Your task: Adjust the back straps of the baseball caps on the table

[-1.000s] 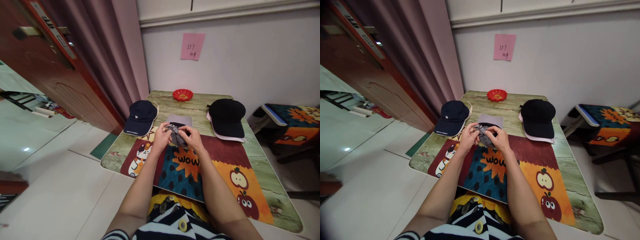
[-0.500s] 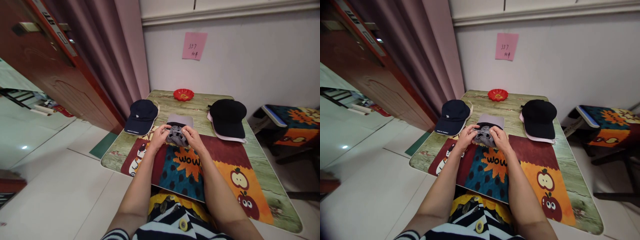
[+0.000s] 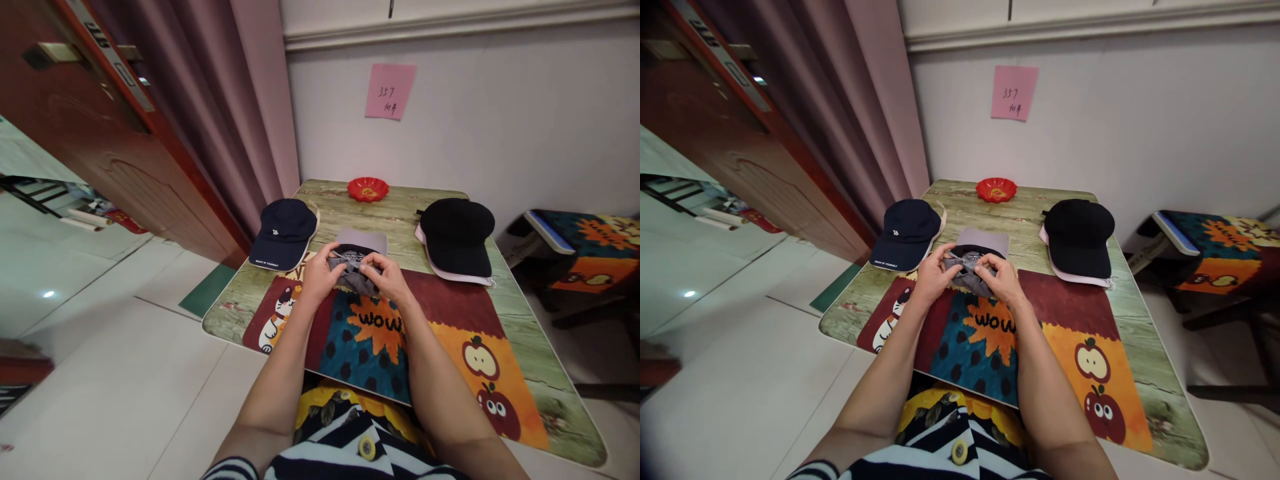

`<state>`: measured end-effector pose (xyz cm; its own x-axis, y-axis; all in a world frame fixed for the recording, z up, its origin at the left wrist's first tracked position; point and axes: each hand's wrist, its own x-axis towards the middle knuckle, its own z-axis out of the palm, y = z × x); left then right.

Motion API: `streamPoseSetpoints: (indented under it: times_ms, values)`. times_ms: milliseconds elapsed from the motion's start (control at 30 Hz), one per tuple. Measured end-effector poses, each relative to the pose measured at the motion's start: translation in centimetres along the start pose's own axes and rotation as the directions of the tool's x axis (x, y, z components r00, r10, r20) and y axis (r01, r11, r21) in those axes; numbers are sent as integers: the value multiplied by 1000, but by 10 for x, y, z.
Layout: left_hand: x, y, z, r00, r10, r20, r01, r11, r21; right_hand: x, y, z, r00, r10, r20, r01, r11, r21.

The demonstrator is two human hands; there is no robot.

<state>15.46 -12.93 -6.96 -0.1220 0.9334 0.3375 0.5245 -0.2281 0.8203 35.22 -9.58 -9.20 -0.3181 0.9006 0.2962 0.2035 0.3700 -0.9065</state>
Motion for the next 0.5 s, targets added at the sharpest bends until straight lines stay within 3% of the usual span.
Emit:
streamPoseSetpoints:
  times_ms: [100, 267, 400, 500]
  values:
    - [0, 1, -1, 996, 63, -66, -54, 991, 120, 0, 0, 2, 1000, 21, 0, -21, 998, 67]
    - [0, 2, -1, 993, 101, -65, -89, 982, 168, 0, 1, 2, 999, 36, -18, -33, 989, 141]
    - [0, 2, 2, 996, -31, -87, 27, 998, -49, 2, 2, 0, 996, 39, -83, -19, 974, 228]
    - [0, 6, 4, 990, -138, -40, 119, 944, -307, 3, 3, -2, 988, 52, -143, -4, 947, 322]
